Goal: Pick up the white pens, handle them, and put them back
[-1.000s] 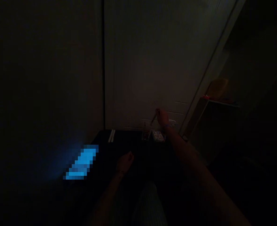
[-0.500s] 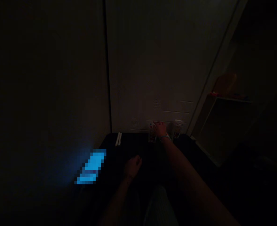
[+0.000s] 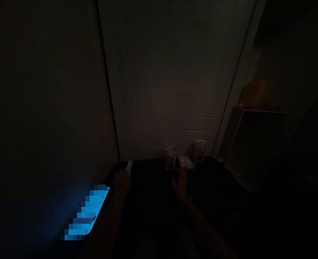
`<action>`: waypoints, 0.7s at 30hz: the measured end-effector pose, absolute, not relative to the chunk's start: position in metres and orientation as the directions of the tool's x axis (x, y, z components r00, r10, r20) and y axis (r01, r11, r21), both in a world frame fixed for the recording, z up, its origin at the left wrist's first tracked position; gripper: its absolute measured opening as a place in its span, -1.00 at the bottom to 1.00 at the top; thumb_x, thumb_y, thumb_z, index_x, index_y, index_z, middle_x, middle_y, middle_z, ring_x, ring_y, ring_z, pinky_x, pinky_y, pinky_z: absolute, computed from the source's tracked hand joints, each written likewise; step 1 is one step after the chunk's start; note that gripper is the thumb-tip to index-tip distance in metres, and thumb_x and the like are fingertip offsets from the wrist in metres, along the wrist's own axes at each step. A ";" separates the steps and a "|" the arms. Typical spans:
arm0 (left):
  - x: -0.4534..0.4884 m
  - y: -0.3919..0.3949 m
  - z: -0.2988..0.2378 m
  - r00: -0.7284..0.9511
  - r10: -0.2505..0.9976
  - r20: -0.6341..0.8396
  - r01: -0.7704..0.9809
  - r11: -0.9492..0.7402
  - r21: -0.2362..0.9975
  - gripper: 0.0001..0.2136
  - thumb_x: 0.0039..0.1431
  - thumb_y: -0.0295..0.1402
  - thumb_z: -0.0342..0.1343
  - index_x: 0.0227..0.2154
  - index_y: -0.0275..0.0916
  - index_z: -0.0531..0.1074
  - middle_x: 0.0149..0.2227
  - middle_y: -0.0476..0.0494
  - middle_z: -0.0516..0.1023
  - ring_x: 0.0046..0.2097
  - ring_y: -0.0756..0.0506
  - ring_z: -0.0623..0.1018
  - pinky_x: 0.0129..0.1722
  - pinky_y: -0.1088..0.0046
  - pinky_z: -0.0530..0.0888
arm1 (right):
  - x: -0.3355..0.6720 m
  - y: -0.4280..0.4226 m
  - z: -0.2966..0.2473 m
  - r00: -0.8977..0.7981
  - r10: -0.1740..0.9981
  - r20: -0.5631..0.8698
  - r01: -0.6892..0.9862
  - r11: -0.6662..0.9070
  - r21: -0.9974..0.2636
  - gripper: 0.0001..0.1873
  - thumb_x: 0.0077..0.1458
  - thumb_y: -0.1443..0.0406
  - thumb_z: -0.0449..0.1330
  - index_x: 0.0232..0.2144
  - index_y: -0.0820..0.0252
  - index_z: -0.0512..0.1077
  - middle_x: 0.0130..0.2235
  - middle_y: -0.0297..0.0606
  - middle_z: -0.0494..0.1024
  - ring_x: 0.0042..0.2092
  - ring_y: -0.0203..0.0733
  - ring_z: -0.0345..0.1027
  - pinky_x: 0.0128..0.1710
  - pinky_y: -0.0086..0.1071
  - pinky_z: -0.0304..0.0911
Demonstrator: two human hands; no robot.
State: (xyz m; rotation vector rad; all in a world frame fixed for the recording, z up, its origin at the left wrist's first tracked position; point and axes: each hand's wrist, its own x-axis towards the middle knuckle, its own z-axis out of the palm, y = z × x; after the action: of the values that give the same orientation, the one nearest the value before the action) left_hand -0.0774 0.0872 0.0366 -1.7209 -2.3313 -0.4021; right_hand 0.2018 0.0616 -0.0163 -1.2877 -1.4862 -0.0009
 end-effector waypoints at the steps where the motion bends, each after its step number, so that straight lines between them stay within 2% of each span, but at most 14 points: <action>1: -0.084 0.093 0.035 -0.297 0.899 0.321 0.954 0.297 0.049 -0.67 0.04 -0.29 -0.07 -0.15 -0.35 0.28 -0.12 -0.33 0.34 -0.11 -0.23 0.36 -0.29 0.33 0.32 | 0.203 0.065 -0.020 0.295 0.683 0.668 0.648 0.371 -0.665 -0.59 0.03 0.29 -0.02 -0.04 0.25 0.14 -0.04 -0.06 0.22 0.01 -0.09 0.09 0.01 -0.16 0.03; 4: -0.095 0.109 0.027 -0.284 0.928 0.241 0.956 0.294 -0.009 -0.65 0.04 -0.23 -0.08 -0.18 -0.36 0.32 -0.15 -0.34 0.37 -0.11 -0.24 0.37 -0.28 0.31 0.32 | 0.207 0.073 -0.025 0.470 0.665 0.581 0.532 0.312 -0.787 -0.65 0.03 0.32 -0.05 -0.08 0.26 0.16 -0.09 -0.05 0.23 -0.03 -0.09 0.12 -0.01 -0.19 0.05; 7: -0.096 0.122 0.018 -0.274 0.946 0.172 0.961 0.278 0.002 -0.65 0.08 -0.20 -0.14 -0.20 -0.35 0.35 -0.16 -0.35 0.39 -0.12 -0.22 0.40 -0.28 0.33 0.31 | 0.207 0.075 -0.025 0.460 0.670 0.582 0.487 0.358 -0.797 -0.68 0.03 0.33 -0.05 -0.11 0.22 0.17 -0.09 -0.08 0.23 -0.04 -0.11 0.13 -0.02 -0.22 0.05; 14: -0.076 0.108 0.027 -0.134 0.974 0.180 0.987 0.148 -0.065 -0.65 0.13 -0.30 -0.19 -0.10 -0.34 0.31 -0.15 -0.36 0.40 -0.17 -0.23 0.45 -0.29 0.29 0.34 | 0.207 0.070 -0.020 0.451 0.688 0.569 0.483 0.348 -0.803 -0.75 0.02 0.35 -0.07 -0.20 0.19 0.23 -0.16 -0.14 0.26 -0.09 -0.13 0.14 -0.05 -0.23 0.06; 18: -0.057 0.092 0.049 -0.113 0.987 0.117 0.993 0.107 0.057 -0.78 0.12 -0.42 -0.10 -0.27 -0.42 0.40 -0.26 -0.36 0.45 -0.20 -0.20 0.47 -0.24 0.25 0.37 | 0.210 0.069 -0.018 0.434 0.699 0.568 0.523 0.317 -0.791 -0.81 0.00 0.36 -0.07 -0.30 0.18 0.28 -0.18 -0.14 0.26 -0.11 -0.12 0.15 -0.06 -0.23 0.06; 21: -0.044 0.078 0.061 -0.103 0.984 0.145 0.986 0.082 0.144 -0.76 0.13 -0.34 -0.01 -0.18 -0.35 0.35 -0.17 -0.25 0.42 -0.17 -0.11 0.45 -0.21 0.27 0.41 | 0.211 0.068 -0.019 0.429 0.696 0.576 0.563 0.293 -0.773 -0.80 0.00 0.37 -0.08 -0.33 0.18 0.30 -0.18 -0.13 0.25 -0.10 -0.11 0.15 -0.04 -0.22 0.03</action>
State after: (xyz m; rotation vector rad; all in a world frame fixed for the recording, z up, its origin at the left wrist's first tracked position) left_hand -0.0435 0.0781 0.0605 -2.0974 -2.3025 -0.3218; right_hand 0.2107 0.0685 -0.0188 -1.3710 -1.2308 0.1270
